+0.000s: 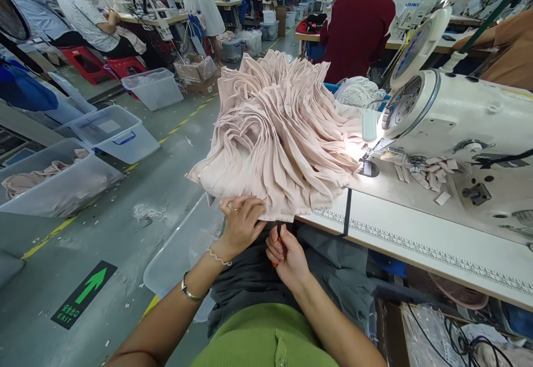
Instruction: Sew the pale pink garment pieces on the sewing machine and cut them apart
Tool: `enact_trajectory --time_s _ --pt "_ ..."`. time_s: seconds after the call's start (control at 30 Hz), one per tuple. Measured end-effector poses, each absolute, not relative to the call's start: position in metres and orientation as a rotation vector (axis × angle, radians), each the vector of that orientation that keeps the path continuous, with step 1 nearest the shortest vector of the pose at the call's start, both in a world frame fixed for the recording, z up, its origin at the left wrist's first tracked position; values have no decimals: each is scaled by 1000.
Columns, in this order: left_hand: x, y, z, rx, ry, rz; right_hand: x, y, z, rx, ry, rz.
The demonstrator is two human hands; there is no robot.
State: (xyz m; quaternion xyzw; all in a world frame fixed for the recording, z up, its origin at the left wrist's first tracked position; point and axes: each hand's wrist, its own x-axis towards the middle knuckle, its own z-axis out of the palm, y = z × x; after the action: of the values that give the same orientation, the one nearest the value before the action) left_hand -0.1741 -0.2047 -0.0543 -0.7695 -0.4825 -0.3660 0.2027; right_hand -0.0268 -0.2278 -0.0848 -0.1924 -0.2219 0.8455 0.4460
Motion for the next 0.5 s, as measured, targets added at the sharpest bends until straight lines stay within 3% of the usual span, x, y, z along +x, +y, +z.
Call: enact_trajectory --time_s 0.17,0.5 --pt "-161 -199 -51 -2167 -1143 -994 -3 -231 -99 -637 -556 1899" --pt "-172 -204 -56 -2174 -1158 -1108 -6 -205 -85 -662 -781 1992"
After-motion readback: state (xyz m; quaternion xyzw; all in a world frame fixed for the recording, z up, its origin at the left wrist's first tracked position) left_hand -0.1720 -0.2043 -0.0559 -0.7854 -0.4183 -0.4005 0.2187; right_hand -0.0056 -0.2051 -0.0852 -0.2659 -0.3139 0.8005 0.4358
